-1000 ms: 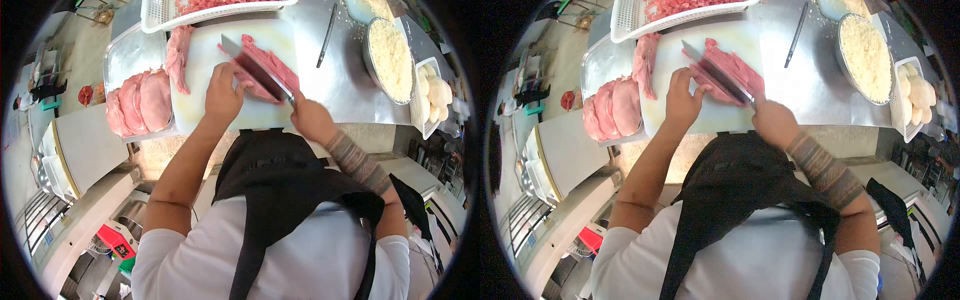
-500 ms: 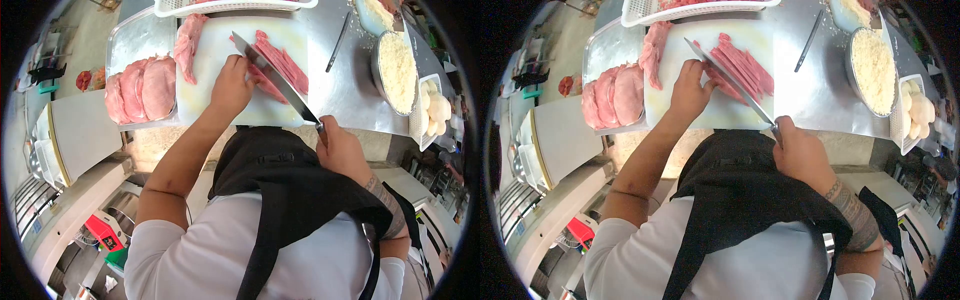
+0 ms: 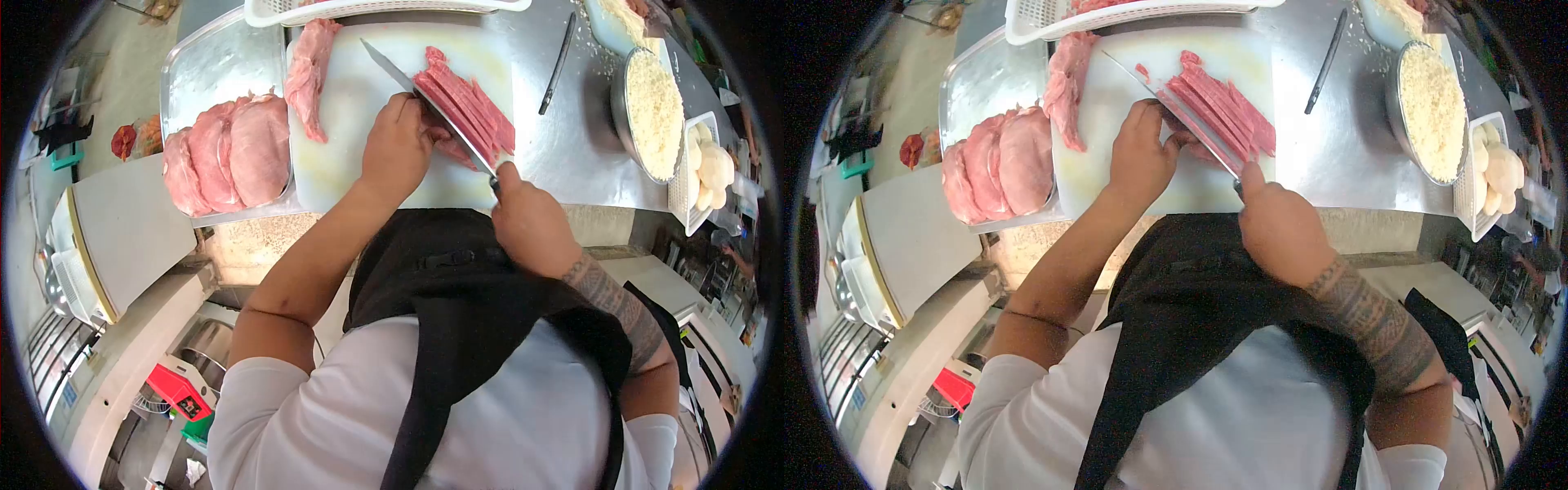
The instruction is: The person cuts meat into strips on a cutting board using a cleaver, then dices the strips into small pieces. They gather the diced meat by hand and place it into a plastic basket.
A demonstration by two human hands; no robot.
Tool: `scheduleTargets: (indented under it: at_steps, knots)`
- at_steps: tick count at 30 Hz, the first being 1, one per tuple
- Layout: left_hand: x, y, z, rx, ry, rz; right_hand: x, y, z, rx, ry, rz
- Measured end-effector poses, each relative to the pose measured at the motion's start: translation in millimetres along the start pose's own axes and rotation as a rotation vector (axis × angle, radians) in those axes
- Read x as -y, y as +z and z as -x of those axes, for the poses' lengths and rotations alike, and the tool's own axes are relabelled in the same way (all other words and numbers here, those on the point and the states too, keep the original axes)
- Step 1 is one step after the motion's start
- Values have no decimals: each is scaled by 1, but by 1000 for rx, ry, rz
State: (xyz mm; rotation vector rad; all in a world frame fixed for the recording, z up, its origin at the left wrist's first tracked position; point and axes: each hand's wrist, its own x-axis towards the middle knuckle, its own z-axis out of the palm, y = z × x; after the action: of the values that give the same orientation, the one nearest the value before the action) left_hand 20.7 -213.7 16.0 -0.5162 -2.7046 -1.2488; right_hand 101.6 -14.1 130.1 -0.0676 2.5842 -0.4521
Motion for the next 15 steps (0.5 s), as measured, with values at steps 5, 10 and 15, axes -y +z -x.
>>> scheduleTargets:
  at_steps: [5,10,15]
  knots:
    - [0,-1,-1,-9,1,19,4,30,-41,-162,-132,12]
    - [1,-1,1,3,-27,22,4,7,-6,-132,-108,-1]
    - [-3,-1,1,17,-50,18,-12,0,23,111,83,27]
